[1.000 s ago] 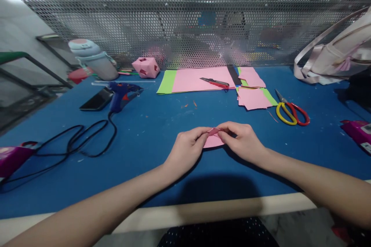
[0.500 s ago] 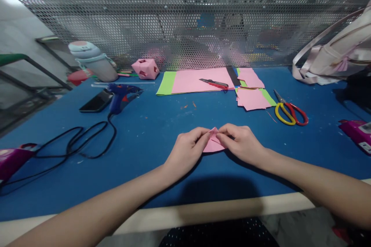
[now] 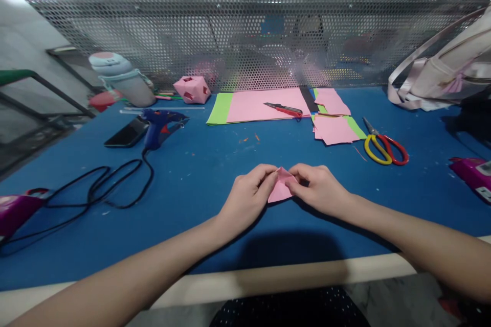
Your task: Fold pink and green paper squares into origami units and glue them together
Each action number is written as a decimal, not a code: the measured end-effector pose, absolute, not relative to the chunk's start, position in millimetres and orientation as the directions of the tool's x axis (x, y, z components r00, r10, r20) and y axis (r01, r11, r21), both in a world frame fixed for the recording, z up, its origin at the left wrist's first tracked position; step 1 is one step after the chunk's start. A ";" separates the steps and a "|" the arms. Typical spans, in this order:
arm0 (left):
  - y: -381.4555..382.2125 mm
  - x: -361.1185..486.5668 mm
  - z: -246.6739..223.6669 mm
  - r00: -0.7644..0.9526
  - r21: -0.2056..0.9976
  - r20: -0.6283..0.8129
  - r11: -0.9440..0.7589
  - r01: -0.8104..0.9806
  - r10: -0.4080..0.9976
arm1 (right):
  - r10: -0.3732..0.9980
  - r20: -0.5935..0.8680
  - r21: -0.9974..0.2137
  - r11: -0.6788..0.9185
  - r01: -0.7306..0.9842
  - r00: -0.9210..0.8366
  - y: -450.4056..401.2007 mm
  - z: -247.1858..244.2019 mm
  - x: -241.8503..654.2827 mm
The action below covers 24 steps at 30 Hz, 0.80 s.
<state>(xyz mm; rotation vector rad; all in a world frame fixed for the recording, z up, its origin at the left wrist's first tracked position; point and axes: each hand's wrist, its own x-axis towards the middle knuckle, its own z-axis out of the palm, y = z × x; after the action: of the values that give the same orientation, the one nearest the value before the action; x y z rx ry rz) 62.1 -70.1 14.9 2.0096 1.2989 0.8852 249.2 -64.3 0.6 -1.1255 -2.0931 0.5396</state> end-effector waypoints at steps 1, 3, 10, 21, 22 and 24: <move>-70.1 62.4 14.4 0.309 0.766 0.208 -0.352 0.538 0.928 | 0.841 0.376 -0.634 0.539 0.554 -0.389 -63.9 0.3 249.1; -69.7 62.5 13.0 0.323 0.771 0.192 -0.346 0.535 0.927 | 0.841 0.375 -0.641 0.539 0.547 -0.390 -63.7 0.0 249.0; -68.0 61.8 10.5 0.281 0.797 0.173 -0.302 0.524 0.944 | 0.852 0.369 -0.641 0.523 0.562 -0.372 -65.0 0.1 249.0; -67.0 63.4 13.3 0.320 0.784 0.168 -0.323 0.531 0.933 | 0.803 0.401 -0.584 0.595 0.552 -0.441 -66.3 -1.1 249.7; -66.8 63.1 13.6 0.293 0.796 0.156 -0.296 0.528 0.943 | 0.814 0.399 -0.608 0.579 0.543 -0.422 -66.2 0.0 249.5; -65.9 62.9 13.9 0.244 0.827 0.133 -0.243 0.507 0.961 | 0.839 0.387 -0.667 0.541 0.513 -0.382 -65.3 1.4 249.3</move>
<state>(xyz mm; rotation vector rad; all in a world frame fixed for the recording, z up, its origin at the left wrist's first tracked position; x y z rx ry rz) 62.9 -65.9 13.9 1.8585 1.3406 0.8772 249.3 -65.3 1.4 -1.0885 -2.0616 0.5821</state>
